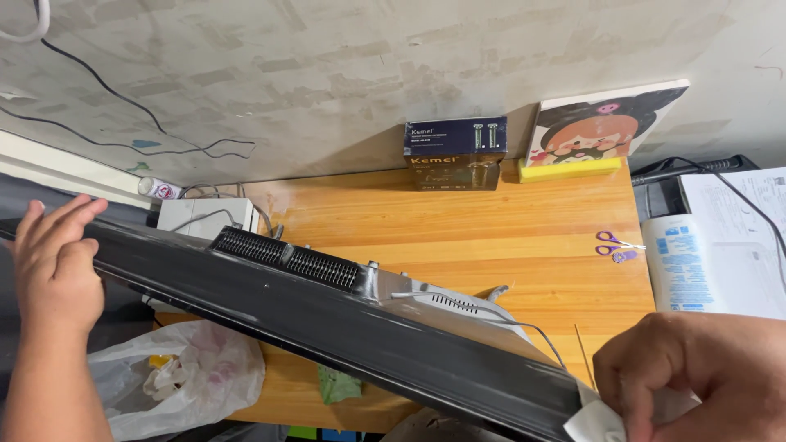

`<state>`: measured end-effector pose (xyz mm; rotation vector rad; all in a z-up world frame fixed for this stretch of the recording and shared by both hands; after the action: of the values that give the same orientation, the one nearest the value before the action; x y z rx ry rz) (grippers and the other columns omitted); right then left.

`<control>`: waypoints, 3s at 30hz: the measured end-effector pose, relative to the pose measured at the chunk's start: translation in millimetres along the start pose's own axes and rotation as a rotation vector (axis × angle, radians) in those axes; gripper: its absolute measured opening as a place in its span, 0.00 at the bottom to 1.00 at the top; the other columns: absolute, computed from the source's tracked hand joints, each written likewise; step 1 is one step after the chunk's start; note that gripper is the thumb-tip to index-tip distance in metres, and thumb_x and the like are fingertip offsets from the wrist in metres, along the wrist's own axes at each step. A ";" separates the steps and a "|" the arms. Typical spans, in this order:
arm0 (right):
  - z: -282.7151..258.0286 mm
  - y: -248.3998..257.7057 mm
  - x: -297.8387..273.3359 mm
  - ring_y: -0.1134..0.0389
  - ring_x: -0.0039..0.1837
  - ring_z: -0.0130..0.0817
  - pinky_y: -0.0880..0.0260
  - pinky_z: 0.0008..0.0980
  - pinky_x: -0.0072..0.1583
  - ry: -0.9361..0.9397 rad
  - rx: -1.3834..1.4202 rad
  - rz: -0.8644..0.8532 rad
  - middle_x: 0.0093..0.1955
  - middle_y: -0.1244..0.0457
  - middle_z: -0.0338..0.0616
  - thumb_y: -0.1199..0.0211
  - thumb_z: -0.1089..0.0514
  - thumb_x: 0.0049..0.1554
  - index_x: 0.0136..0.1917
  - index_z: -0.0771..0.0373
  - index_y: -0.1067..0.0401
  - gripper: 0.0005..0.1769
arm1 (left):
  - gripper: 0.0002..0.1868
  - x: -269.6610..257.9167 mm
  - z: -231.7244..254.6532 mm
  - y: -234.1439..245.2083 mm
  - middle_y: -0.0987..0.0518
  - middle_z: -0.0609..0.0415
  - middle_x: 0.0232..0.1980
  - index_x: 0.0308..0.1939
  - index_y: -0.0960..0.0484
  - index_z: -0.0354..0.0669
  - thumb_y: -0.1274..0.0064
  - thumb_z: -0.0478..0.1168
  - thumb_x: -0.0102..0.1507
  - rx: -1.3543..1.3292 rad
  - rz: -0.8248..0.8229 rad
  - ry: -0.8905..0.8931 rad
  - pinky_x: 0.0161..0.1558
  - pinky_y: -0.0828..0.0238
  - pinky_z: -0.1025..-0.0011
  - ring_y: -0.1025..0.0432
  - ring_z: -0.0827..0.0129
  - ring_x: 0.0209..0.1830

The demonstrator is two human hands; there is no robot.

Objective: Cleaning a television and the surrounding desk surface using wet wipes.

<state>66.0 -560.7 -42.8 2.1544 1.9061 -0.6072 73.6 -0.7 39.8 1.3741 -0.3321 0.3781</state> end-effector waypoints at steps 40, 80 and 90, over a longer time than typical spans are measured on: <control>-113.6 41.2 243.2 0.24 0.43 0.32 0.24 0.32 0.49 0.474 -0.292 0.420 0.42 0.26 0.43 0.30 0.53 0.53 0.47 0.58 0.18 0.10 | 0.25 -17.6 -45.0 -13.4 0.23 0.52 0.70 0.64 0.19 0.50 0.60 0.29 0.67 0.077 -0.028 0.002 0.82 0.50 0.55 0.41 0.44 0.77; 62.9 -18.7 33.2 0.57 0.86 0.56 0.58 0.51 0.81 0.628 0.188 0.260 0.83 0.49 0.61 0.59 0.34 0.71 0.80 0.65 0.42 0.38 | 0.25 -9.1 -14.0 -6.0 0.25 0.47 0.73 0.63 0.19 0.48 0.57 0.28 0.65 0.094 -0.037 0.002 0.81 0.49 0.53 0.42 0.42 0.80; 5.3 -1.7 53.8 0.59 0.91 0.57 0.57 0.53 0.88 0.849 -0.075 0.029 0.92 0.58 0.63 0.71 0.21 0.70 0.87 0.65 0.52 0.53 | 0.15 -14.8 122.9 19.4 0.26 0.39 0.72 0.60 0.22 0.33 0.55 0.29 0.69 -0.132 0.158 0.019 0.83 0.47 0.55 0.37 0.46 0.81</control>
<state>67.9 -514.3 -70.4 2.6144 2.1711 0.4792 50.7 -119.9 70.8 1.2176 -0.4433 0.4909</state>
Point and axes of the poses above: each hand's wrist, its own x-axis towards the middle knuckle, its own y-axis out of the back of the hand, z = x × y, the point moved 8 cm from there along x, towards the middle knuckle
